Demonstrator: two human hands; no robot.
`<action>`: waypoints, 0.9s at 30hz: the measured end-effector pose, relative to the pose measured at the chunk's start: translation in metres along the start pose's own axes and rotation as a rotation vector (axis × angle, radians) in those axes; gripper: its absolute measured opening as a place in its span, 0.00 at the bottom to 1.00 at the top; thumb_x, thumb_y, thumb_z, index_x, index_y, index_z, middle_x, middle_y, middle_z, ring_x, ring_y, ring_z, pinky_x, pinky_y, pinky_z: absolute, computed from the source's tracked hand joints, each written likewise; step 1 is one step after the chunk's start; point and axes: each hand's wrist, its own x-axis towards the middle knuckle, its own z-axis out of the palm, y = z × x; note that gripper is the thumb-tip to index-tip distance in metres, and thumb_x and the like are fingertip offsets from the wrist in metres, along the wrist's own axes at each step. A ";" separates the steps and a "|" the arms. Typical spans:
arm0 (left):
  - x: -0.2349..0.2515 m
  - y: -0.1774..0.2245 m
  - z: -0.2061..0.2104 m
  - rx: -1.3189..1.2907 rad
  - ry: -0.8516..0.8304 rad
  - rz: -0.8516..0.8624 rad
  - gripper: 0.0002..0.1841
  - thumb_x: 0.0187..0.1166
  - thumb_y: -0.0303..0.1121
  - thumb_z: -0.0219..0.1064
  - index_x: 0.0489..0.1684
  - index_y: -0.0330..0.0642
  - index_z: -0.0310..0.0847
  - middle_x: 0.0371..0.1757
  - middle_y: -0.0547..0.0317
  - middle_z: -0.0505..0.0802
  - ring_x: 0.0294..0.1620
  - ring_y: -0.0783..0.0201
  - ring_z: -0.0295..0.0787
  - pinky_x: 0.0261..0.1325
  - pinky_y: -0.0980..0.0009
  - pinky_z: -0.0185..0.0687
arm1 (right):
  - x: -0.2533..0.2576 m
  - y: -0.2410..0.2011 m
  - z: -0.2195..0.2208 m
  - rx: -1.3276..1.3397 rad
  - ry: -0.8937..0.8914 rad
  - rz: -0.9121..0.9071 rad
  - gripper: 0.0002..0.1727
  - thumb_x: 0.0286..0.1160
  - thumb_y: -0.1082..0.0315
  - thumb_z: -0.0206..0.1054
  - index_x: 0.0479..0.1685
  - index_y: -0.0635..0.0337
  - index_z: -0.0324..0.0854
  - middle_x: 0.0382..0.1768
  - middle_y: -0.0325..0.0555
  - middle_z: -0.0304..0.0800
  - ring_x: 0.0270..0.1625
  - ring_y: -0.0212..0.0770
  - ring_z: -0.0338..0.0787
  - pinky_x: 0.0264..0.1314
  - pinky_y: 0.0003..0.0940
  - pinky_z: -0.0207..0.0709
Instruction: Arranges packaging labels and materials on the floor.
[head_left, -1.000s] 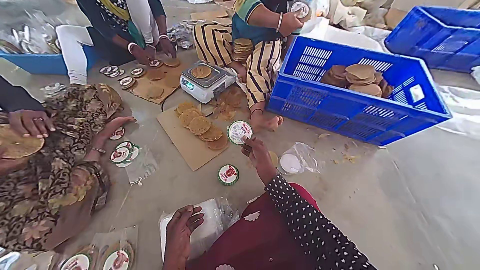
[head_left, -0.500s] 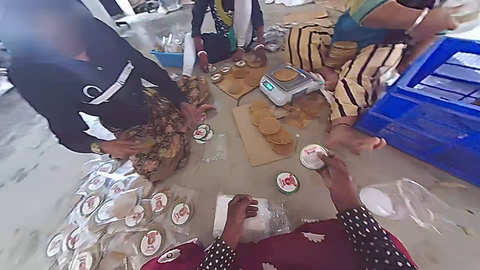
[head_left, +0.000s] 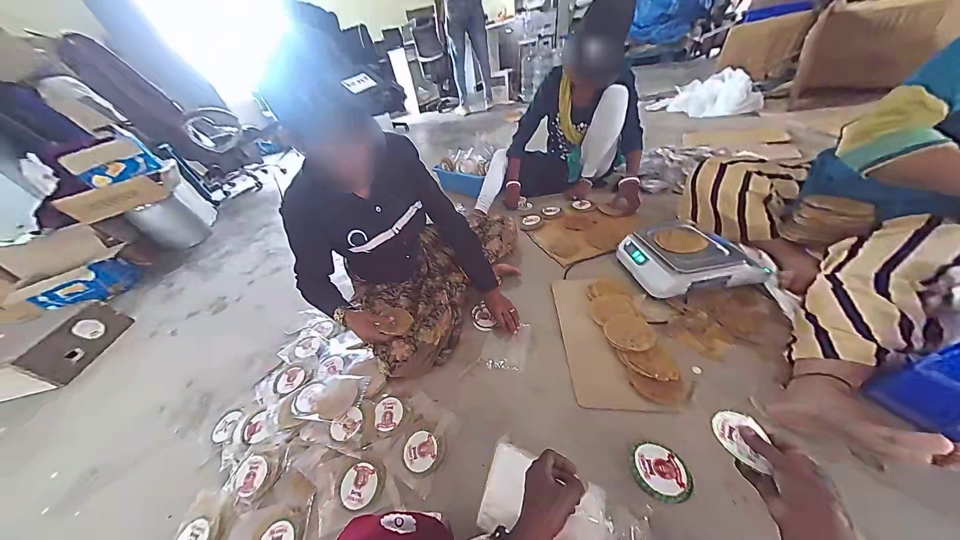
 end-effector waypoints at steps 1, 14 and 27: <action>-0.001 -0.001 0.000 0.188 -0.010 0.104 0.21 0.76 0.29 0.71 0.64 0.27 0.78 0.52 0.40 0.93 0.47 0.52 0.92 0.56 0.55 0.87 | -0.001 0.000 0.000 -0.001 0.000 0.007 0.19 0.80 0.64 0.69 0.66 0.59 0.76 0.49 0.44 0.84 0.39 0.33 0.84 0.37 0.32 0.81; -0.033 -0.040 0.004 1.183 0.098 -0.008 0.64 0.57 0.44 0.84 0.98 0.61 0.39 0.96 0.35 0.38 0.93 0.23 0.23 0.75 0.10 0.29 | -0.002 0.017 -0.003 -0.026 0.025 0.043 0.24 0.78 0.66 0.72 0.71 0.65 0.76 0.61 0.60 0.83 0.51 0.47 0.85 0.49 0.47 0.81; -0.036 -0.057 0.009 1.448 0.052 0.210 0.66 0.51 0.35 0.86 0.98 0.64 0.40 0.97 0.40 0.38 0.94 0.26 0.24 0.76 0.11 0.26 | -0.012 0.016 0.001 -0.032 -0.024 0.076 0.26 0.78 0.63 0.73 0.72 0.65 0.76 0.62 0.62 0.84 0.52 0.51 0.86 0.51 0.50 0.82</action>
